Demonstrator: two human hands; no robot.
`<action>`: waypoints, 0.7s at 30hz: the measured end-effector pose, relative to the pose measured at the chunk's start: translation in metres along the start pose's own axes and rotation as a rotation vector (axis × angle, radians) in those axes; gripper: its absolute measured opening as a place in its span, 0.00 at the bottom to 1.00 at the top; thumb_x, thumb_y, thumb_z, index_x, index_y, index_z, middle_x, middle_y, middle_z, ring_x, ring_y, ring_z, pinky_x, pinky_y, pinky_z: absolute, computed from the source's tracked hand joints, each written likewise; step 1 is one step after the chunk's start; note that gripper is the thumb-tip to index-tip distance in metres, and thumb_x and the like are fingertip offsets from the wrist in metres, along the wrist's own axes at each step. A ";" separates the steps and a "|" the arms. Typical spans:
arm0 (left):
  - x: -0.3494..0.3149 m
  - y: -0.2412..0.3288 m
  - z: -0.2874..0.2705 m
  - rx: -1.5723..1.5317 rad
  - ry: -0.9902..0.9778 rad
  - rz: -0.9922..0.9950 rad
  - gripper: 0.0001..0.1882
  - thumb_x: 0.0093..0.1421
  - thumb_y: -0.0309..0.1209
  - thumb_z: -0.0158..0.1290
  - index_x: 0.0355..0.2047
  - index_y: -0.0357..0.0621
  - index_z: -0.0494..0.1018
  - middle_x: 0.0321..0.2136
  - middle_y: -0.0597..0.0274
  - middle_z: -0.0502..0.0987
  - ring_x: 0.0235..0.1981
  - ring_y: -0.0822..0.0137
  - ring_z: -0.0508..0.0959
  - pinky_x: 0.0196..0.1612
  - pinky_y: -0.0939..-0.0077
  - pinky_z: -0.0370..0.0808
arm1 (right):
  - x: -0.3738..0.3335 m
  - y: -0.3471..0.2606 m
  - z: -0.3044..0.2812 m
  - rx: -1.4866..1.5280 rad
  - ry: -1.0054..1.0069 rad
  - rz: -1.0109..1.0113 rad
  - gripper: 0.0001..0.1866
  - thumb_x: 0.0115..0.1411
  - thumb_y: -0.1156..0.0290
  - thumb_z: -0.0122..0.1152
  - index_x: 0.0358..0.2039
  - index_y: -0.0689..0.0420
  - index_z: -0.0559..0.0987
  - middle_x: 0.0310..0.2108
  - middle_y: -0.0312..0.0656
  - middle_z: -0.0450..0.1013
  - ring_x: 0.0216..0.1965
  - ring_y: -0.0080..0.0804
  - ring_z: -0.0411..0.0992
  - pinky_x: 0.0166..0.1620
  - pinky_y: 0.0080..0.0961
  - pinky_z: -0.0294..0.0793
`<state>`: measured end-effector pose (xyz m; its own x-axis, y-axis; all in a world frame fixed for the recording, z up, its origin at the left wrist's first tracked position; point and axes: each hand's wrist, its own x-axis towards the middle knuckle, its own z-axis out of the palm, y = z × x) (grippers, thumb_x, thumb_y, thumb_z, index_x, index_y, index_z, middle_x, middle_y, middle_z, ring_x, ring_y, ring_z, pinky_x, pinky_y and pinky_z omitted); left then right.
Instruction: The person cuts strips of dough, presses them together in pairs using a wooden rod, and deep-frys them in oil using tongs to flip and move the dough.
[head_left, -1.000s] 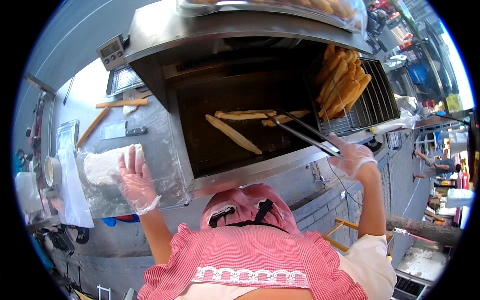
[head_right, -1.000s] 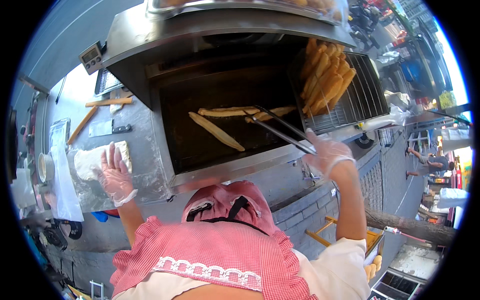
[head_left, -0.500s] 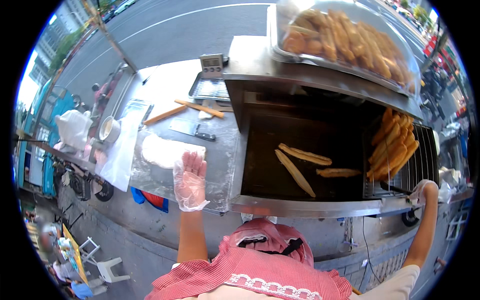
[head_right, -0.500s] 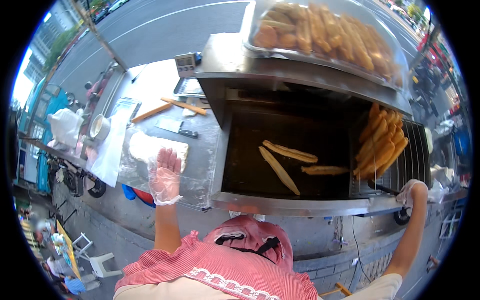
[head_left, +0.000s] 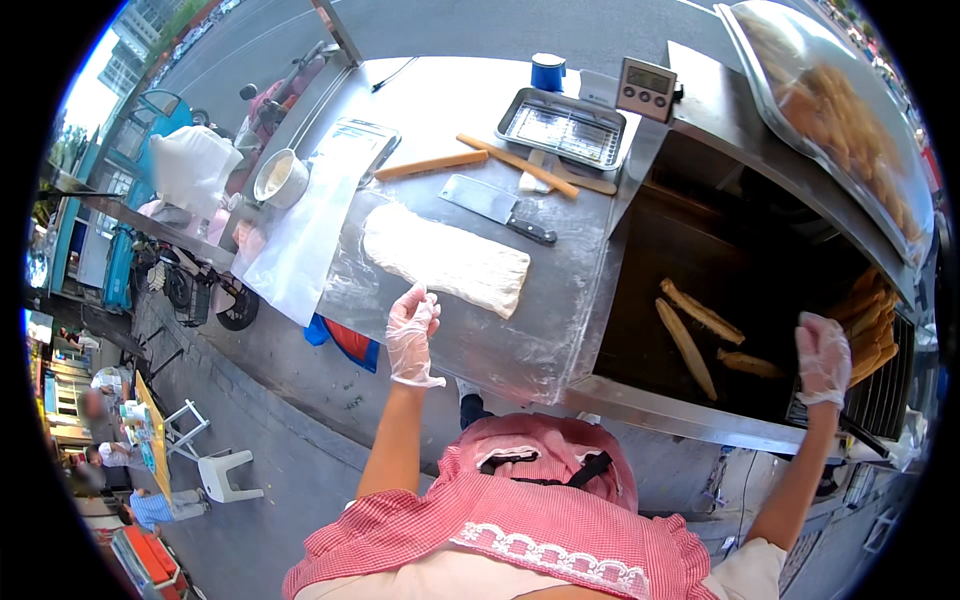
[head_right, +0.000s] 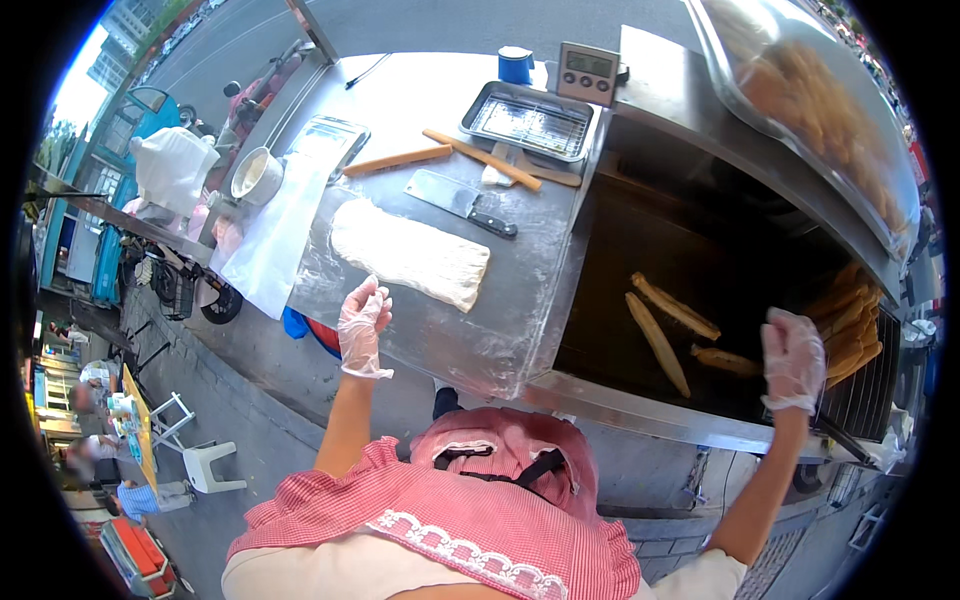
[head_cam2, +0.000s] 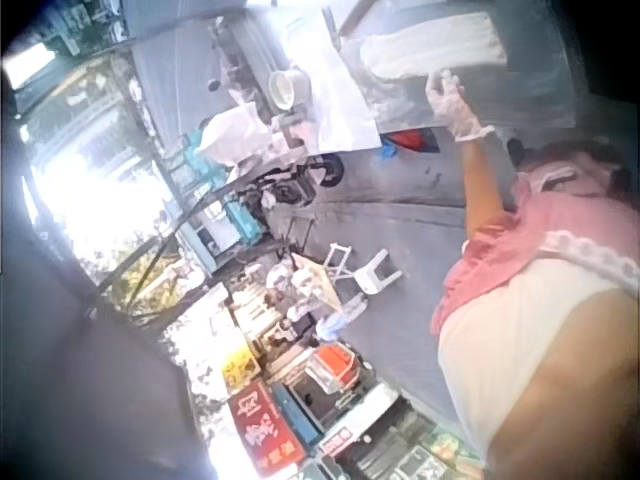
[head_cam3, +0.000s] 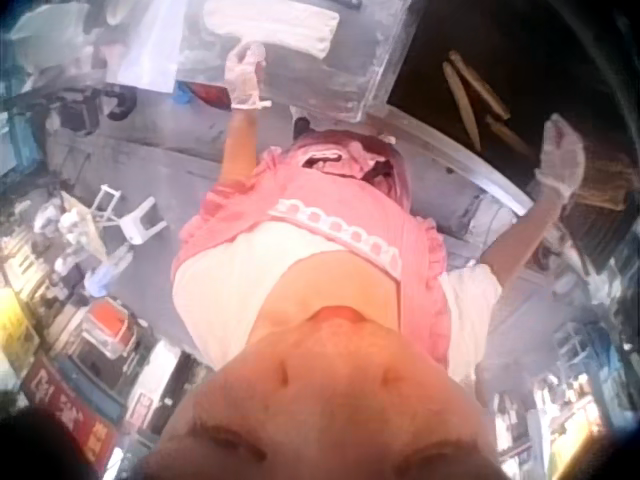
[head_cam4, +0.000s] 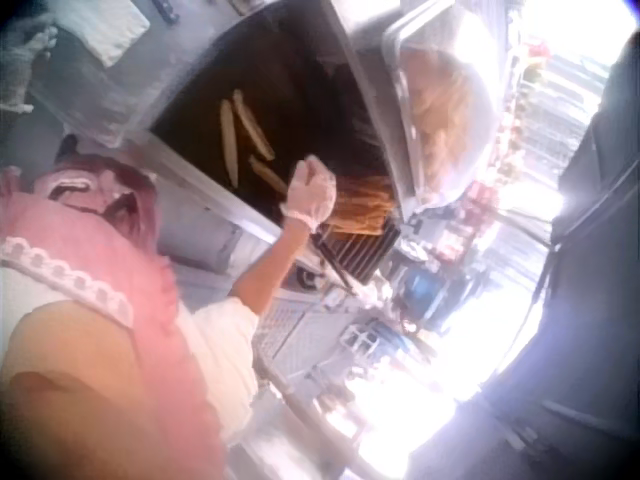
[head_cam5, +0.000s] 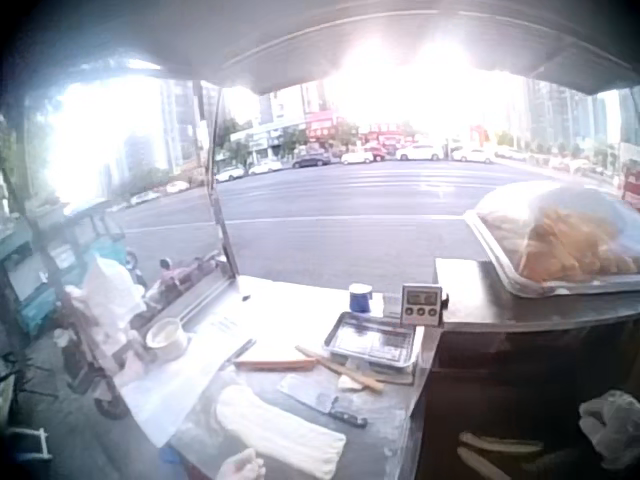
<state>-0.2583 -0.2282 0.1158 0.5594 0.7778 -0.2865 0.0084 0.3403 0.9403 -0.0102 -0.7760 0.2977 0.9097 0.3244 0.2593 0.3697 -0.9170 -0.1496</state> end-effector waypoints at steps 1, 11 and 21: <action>0.022 -0.013 -0.022 0.027 -0.055 0.049 0.17 0.71 0.25 0.58 0.59 0.38 0.75 0.44 0.65 0.82 0.42 0.79 0.80 0.44 0.89 0.77 | 0.003 -0.057 0.034 0.044 -0.069 -0.037 0.09 0.65 0.65 0.66 0.44 0.53 0.84 0.43 0.46 0.80 0.46 0.48 0.79 0.51 0.41 0.77; 0.155 -0.034 -0.132 0.837 -0.514 0.436 0.12 0.63 0.27 0.63 0.48 0.47 0.83 0.41 0.54 0.85 0.44 0.53 0.83 0.51 0.59 0.79 | 0.119 -0.382 0.410 -0.023 -0.352 -0.151 0.39 0.65 0.73 0.59 0.76 0.43 0.63 0.65 0.43 0.72 0.65 0.45 0.70 0.67 0.42 0.72; 0.221 -0.054 -0.148 0.776 -1.081 0.720 0.19 0.57 0.27 0.64 0.51 0.52 0.82 0.46 0.59 0.85 0.48 0.54 0.84 0.53 0.60 0.81 | 0.162 -0.465 0.376 0.005 -0.627 -0.190 0.26 0.70 0.63 0.57 0.68 0.36 0.73 0.52 0.50 0.76 0.51 0.52 0.79 0.51 0.46 0.81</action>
<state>-0.2582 0.0033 -0.0259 0.9539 -0.2168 0.2075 -0.2953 -0.5561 0.7769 0.0364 -0.2102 0.0508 0.7656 0.5557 -0.3241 0.5344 -0.8299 -0.1605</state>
